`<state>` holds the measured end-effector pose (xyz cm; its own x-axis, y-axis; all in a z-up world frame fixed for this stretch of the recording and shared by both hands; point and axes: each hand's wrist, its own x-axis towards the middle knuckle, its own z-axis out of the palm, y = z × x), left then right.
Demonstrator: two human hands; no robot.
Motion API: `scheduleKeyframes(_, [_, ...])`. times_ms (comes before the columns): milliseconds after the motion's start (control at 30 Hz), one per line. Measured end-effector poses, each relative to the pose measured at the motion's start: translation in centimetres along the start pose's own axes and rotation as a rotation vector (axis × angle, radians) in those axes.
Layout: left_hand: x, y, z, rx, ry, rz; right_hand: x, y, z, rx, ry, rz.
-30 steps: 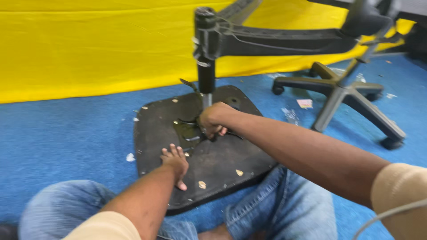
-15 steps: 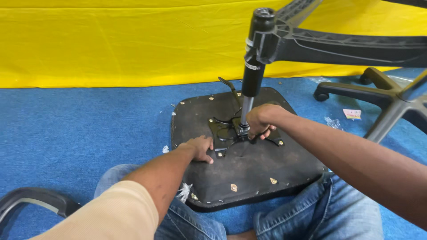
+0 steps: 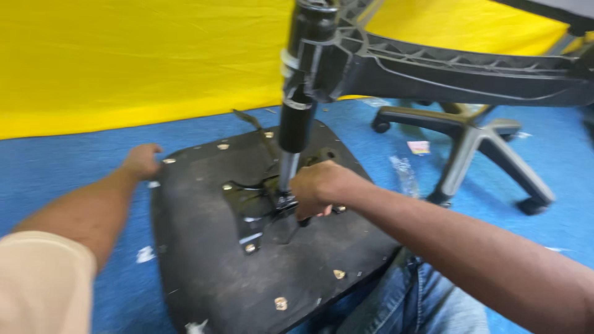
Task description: The person sits on the floor and uses a screwdriver to tighten screws on the underside of an office chair seat, securing the gas lift mechanism to the seat base.
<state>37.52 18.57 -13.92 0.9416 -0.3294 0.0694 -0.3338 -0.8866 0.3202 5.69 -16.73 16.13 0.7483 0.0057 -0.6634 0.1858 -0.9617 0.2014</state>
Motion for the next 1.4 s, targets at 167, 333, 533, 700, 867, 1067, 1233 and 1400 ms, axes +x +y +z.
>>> scheduleKeyframes(167, [0.8, -3.4, 1.6, 0.146, -0.263, -0.098, -0.2, -1.4, 0.1, -0.070, 0.134, -0.077])
scheduleKeyframes(333, [-2.3, -3.3, 1.6, 0.040, -0.177, -0.236, -1.7, -1.0, -0.3, -0.009, 0.094, -0.023])
scheduleKeyframes(533, [-5.8, -1.6, 1.3, 0.022, 0.024, -0.485, -1.5, -0.2, 0.4, -0.062, 0.082, -0.026])
scheduleKeyframes(700, [-10.0, 3.7, -0.3, -0.309, 0.524, -0.674, -1.1, -0.3, 1.1, -0.070, 0.085, -0.031])
scheduleKeyframes(867, [-9.7, 11.5, -1.9, -0.575, 0.591, -0.397, -2.5, 0.0, 0.6, 0.041, -0.014, -0.034])
scheduleKeyframes(1067, [-6.3, 19.2, 2.1, -0.791, 0.553, -0.119, -4.5, 3.1, 3.5, 0.200, -0.021, 0.030])
scheduleKeyframes(1233, [-4.5, 19.1, 2.3, -0.648, 0.505, -0.160, -3.3, 2.7, 4.8, 0.195, 0.036, 0.032])
scheduleKeyframes(1400, [-4.1, 20.3, 2.2, -0.413, 0.712, -0.022, -4.1, 2.1, 4.4, 0.135, 0.086, 0.047])
